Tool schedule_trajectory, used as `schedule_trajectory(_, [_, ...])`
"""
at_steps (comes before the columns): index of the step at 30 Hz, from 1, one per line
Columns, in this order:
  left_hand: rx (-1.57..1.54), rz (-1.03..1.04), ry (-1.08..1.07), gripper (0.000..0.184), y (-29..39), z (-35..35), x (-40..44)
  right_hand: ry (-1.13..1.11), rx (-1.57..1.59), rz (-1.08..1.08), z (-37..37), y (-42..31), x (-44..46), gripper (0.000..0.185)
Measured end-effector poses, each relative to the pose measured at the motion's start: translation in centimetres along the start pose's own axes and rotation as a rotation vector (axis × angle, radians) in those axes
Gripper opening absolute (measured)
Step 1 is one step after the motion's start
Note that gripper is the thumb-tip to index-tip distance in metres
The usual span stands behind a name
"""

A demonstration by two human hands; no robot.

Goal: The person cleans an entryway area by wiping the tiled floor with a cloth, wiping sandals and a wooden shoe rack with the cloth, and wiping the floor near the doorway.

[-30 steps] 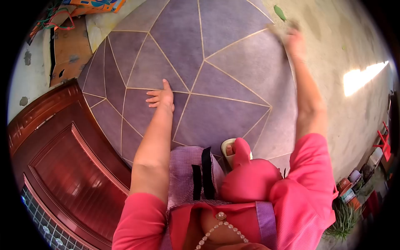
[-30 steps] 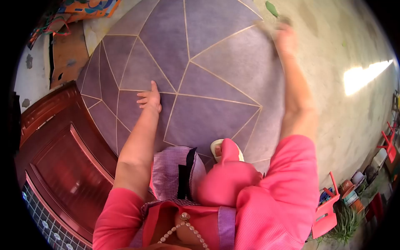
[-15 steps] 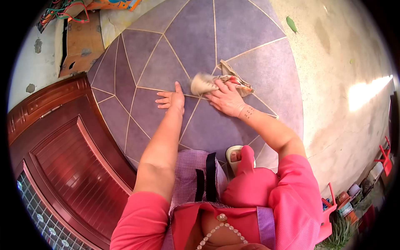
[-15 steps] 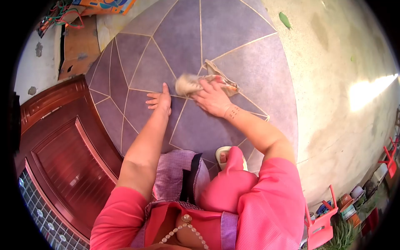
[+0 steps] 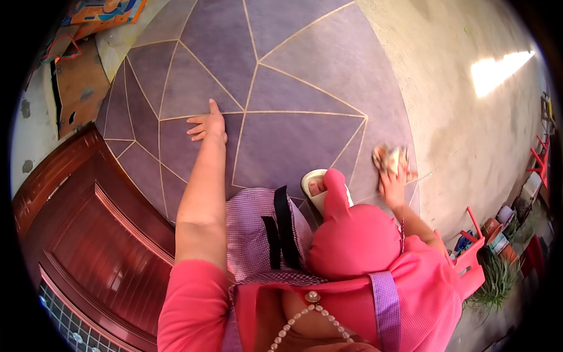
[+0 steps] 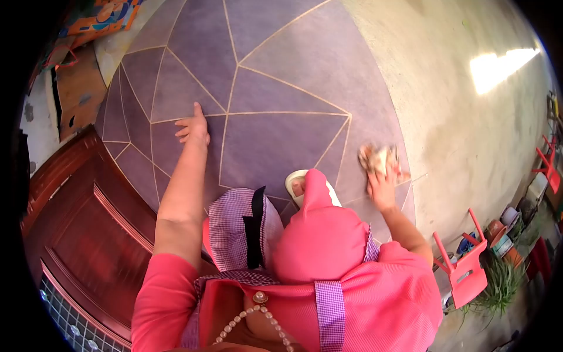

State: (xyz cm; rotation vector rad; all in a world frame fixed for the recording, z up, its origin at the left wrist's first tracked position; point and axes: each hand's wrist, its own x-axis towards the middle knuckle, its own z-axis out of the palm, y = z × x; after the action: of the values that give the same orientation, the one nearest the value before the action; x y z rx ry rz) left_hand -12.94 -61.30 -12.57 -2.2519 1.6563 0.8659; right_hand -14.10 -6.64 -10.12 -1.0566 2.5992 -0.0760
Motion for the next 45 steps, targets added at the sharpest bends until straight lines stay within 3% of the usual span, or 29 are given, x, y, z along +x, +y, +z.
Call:
schedule_trajectory(1, [-0.006,0.001,0.011,0.108,-0.1,0.1,0.2,-0.081,-0.011,0.080,0.9,-0.3,-3.4,0.046])
schedule_trajectory(5, [-0.022,0.013,0.028,0.107,0.3,0.2,-0.6,-0.129,0.016,0.064,2.5,0.1,-4.8,0.046])
schedule_trajectory(10, [-0.028,0.021,0.026,0.106,0.0,0.1,-0.4,0.044,-0.051,-0.187,-0.6,2.5,11.1,0.046])
schedule_trajectory(17, [0.023,0.083,-0.002,0.103,-0.9,-0.1,-0.5,0.398,-0.108,-0.079,-5.3,0.1,33.4,0.046])
schedule_trajectory(21, [0.128,0.217,-0.031,0.098,-3.8,-0.5,-0.1,0.501,-0.123,0.008,-5.6,-0.4,37.1,0.045])
schedule_trajectory(25, [0.058,0.299,-0.002,0.092,-4.2,-2.1,-0.6,0.401,-0.074,-0.134,-5.0,1.1,30.5,0.042])
schedule_trajectory(31, [0.145,0.507,0.327,0.086,-1.8,-2.1,3.3,0.108,0.014,0.008,1.3,1.3,5.0,0.046])
schedule_trajectory(34, [0.093,0.378,0.331,0.084,1.0,-1.7,4.1,-0.094,0.067,0.123,3.5,-0.5,-6.0,0.047])
schedule_trajectory(37, [0.082,0.249,0.411,0.080,3.1,-1.5,6.6,-0.212,0.109,0.077,2.0,-0.6,-5.7,0.046])
schedule_trajectory(42, [0.010,-0.021,0.368,0.079,7.7,-2.3,6.7,-0.169,0.050,-0.393,-0.9,2.5,8.5,0.040])
schedule_trajectory(45, [-0.036,-0.202,0.327,0.078,11.4,-3.1,5.9,-0.015,0.000,-0.611,-4.0,-1.0,22.4,0.036])
